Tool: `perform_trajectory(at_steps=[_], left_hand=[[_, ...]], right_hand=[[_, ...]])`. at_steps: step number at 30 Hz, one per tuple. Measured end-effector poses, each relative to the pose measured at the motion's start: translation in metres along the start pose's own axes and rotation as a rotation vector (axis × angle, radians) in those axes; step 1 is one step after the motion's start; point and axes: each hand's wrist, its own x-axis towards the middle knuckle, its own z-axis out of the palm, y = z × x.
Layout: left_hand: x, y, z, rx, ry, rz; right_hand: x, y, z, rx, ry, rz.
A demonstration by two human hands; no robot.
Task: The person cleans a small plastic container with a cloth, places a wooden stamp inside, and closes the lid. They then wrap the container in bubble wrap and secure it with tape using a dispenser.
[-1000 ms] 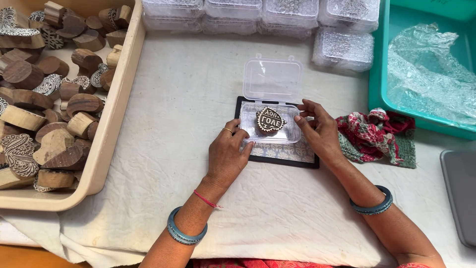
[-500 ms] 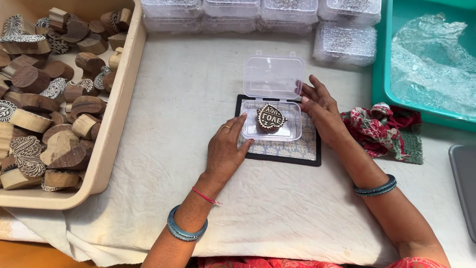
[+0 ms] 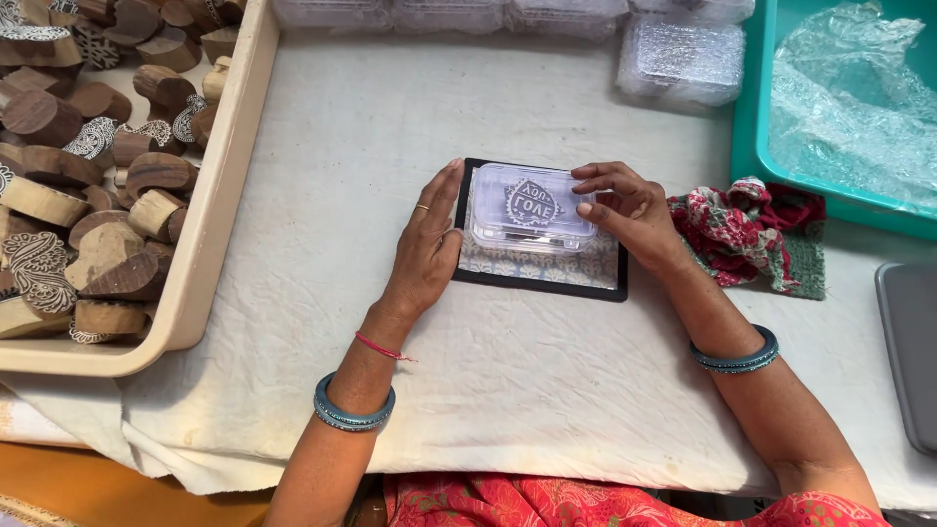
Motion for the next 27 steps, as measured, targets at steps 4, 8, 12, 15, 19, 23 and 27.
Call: perform_trajectory(at_steps=[4, 8, 12, 15, 19, 23, 27], left_hand=[[0.000, 0.009, 0.001, 0.238, -0.100, 0.071], [0.000, 0.013, 0.003, 0.315, -0.196, 0.007], [0.003, 0.020, -0.001, 0.317, -0.223, -0.009], [0.005, 0.027, -0.003, 0.387, -0.256, -0.049], [0.002, 0.018, 0.003, 0.443, -0.168, 0.052], [0.002, 0.012, 0.010, 0.474, -0.152, 0.019], [0.001, 0.007, 0.014, 0.468, -0.125, 0.034]], right_hand=[[0.002, 0.002, 0.003, -0.100, 0.032, -0.008], [-0.001, 0.005, 0.003, -0.361, 0.075, 0.079], [-0.002, 0.002, 0.008, -0.360, 0.054, -0.012], [-0.003, -0.005, 0.012, -0.466, 0.069, -0.047], [-0.002, -0.012, 0.011, -0.530, 0.038, -0.041], [-0.002, -0.018, 0.000, -0.526, -0.153, 0.031], [-0.003, -0.022, 0.003, -0.668, -0.263, -0.089]])
